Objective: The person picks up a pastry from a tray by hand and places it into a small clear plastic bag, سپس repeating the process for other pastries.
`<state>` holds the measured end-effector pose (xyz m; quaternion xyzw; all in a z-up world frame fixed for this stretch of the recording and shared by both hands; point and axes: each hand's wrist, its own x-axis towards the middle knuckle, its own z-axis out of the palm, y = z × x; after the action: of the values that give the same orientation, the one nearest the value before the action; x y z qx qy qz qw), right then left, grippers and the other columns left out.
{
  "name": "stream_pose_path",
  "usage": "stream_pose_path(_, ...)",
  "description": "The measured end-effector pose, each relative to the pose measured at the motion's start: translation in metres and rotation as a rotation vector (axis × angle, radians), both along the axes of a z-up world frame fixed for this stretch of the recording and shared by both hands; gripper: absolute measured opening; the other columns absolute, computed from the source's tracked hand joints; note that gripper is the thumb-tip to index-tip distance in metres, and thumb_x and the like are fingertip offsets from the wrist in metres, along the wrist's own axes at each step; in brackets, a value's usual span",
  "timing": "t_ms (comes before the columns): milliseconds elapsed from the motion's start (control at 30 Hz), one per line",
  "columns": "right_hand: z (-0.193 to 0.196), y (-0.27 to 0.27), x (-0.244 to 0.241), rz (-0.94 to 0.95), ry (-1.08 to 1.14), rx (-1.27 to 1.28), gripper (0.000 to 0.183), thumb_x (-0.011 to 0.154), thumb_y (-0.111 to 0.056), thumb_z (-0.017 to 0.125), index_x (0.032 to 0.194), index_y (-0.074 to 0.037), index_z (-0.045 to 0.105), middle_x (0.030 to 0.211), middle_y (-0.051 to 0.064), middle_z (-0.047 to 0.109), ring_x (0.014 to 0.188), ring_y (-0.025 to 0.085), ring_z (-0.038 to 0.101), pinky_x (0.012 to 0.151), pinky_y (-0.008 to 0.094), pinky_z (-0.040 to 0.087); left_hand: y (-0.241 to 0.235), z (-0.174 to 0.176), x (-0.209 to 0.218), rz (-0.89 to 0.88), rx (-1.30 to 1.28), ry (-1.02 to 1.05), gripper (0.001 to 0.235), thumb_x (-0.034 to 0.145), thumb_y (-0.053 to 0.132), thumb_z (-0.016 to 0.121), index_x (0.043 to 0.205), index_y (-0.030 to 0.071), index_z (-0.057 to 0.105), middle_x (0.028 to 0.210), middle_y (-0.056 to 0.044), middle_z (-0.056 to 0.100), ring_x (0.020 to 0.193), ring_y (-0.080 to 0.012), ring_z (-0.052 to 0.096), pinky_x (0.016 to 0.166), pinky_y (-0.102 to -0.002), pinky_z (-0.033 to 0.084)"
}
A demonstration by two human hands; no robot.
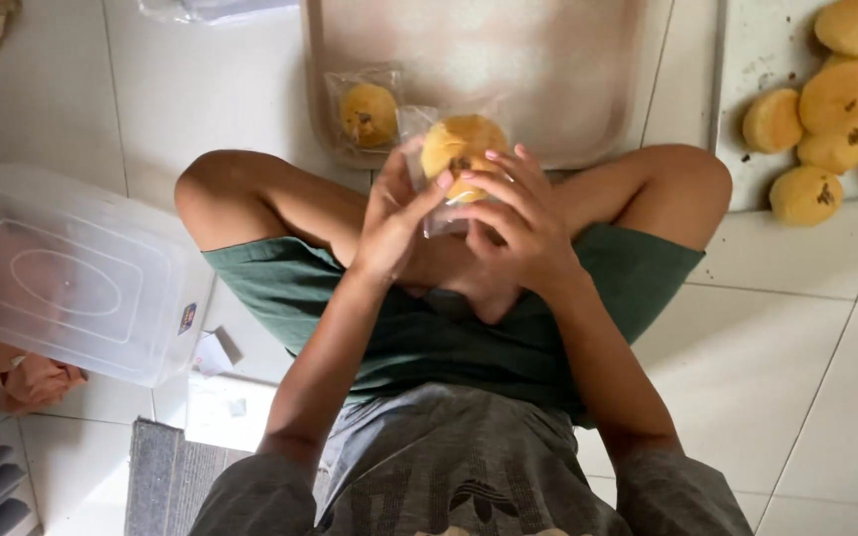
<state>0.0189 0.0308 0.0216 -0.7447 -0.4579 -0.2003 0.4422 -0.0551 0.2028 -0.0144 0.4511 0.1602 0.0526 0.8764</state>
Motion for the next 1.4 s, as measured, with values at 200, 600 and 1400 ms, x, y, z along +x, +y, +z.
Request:
stream_pose_path(200, -0.013, 0.051, 0.023, 0.144, 0.777, 0.255, 0.082, 0.089, -0.03, 0.082, 0.153, -0.011, 0.035, 0.168, 0.01, 0.023, 0.162, 0.029, 0.023, 0.14, 0.048, 0.022, 0.075, 0.019, 0.029, -0.028, -0.136, 0.027, 0.043, 0.094, 0.001, 0.072, 0.134, 0.002, 0.055, 0.112, -0.013, 0.071, 0.103, -0.0216, 0.071, 0.085, -0.034, 0.063)
stream_pose_path(600, -0.112, 0.186, 0.14, 0.219, 1.616, 0.342, 0.04, 0.095, -0.006, 0.075, 0.132, -0.001, 0.06, 0.111, 0.009, 0.072, 0.095, 0.014, 0.07, 0.082, 0.024, 0.057, 0.202, -0.052, 0.134, -0.321, 0.869, 0.435, 0.099, 0.094, 0.05, 0.071, 0.158, 0.0, 0.014, 0.147, -0.031, 0.045, 0.125, -0.0437, 0.062, 0.093, -0.047, 0.064)
stream_pose_path(1400, -0.159, 0.403, 0.128, 0.274, 0.461, -0.256, 0.041, 0.09, -0.01, 0.078, 0.129, -0.006, 0.067, 0.14, 0.02, 0.062, 0.132, 0.04, 0.059, 0.106, 0.052, 0.053, 0.444, -0.133, 0.126, 0.049, 1.063, 0.734, 0.022, 0.088, 0.025, 0.061, 0.097, 0.023, 0.081, 0.085, -0.01, 0.078, 0.08, -0.0365, 0.076, 0.07, -0.05, 0.063)
